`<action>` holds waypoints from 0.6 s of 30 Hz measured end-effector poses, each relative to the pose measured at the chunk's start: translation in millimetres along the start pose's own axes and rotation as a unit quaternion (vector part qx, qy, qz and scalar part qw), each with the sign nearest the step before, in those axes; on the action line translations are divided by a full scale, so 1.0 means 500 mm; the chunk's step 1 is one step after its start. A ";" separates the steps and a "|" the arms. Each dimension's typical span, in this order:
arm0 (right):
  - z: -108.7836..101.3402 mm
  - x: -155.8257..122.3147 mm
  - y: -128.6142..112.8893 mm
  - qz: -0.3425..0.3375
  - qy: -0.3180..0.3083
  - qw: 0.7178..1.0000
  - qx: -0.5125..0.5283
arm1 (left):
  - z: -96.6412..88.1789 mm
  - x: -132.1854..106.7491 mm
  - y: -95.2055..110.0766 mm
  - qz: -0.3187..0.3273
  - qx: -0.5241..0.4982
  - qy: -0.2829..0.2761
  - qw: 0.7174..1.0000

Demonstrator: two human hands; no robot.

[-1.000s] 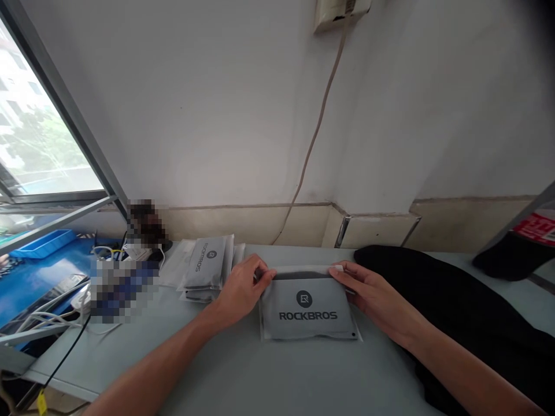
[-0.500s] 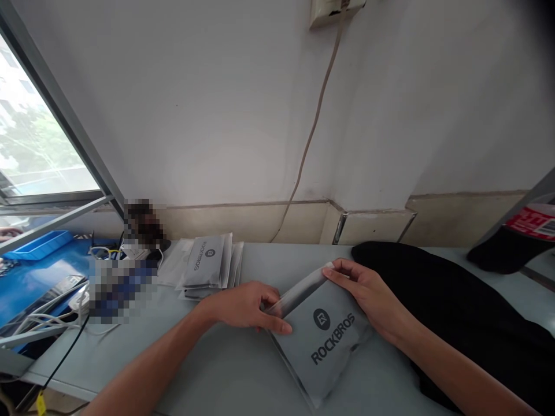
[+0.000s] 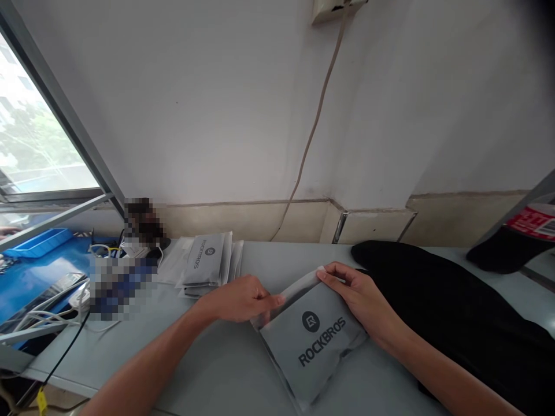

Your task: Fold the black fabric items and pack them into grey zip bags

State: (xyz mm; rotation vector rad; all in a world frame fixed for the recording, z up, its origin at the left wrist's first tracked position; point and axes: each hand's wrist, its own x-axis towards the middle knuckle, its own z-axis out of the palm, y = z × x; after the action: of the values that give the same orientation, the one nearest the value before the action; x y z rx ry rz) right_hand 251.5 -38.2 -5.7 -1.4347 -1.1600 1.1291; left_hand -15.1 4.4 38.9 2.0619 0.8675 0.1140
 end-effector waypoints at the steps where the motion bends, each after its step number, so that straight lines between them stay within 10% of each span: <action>1: 0.000 0.000 -0.001 -0.001 -0.001 1.000 -0.002 | 0.001 -0.001 0.004 0.009 -0.004 -0.018 1.000; 8: 0.012 -0.016 -0.014 -0.035 -0.095 0.995 -0.022 | 0.035 0.017 0.018 0.006 -0.094 0.139 0.986; 18: 0.036 -0.026 0.013 -0.074 -0.215 0.969 -0.095 | 0.089 0.048 -0.005 0.019 -0.207 0.129 0.970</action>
State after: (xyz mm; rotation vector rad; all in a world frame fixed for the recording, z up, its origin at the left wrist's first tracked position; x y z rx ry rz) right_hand 233.2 -50.0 -13.4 -1.2490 -1.6901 1.2866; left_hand 18.6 -10.5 4.2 1.6906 0.8736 0.5484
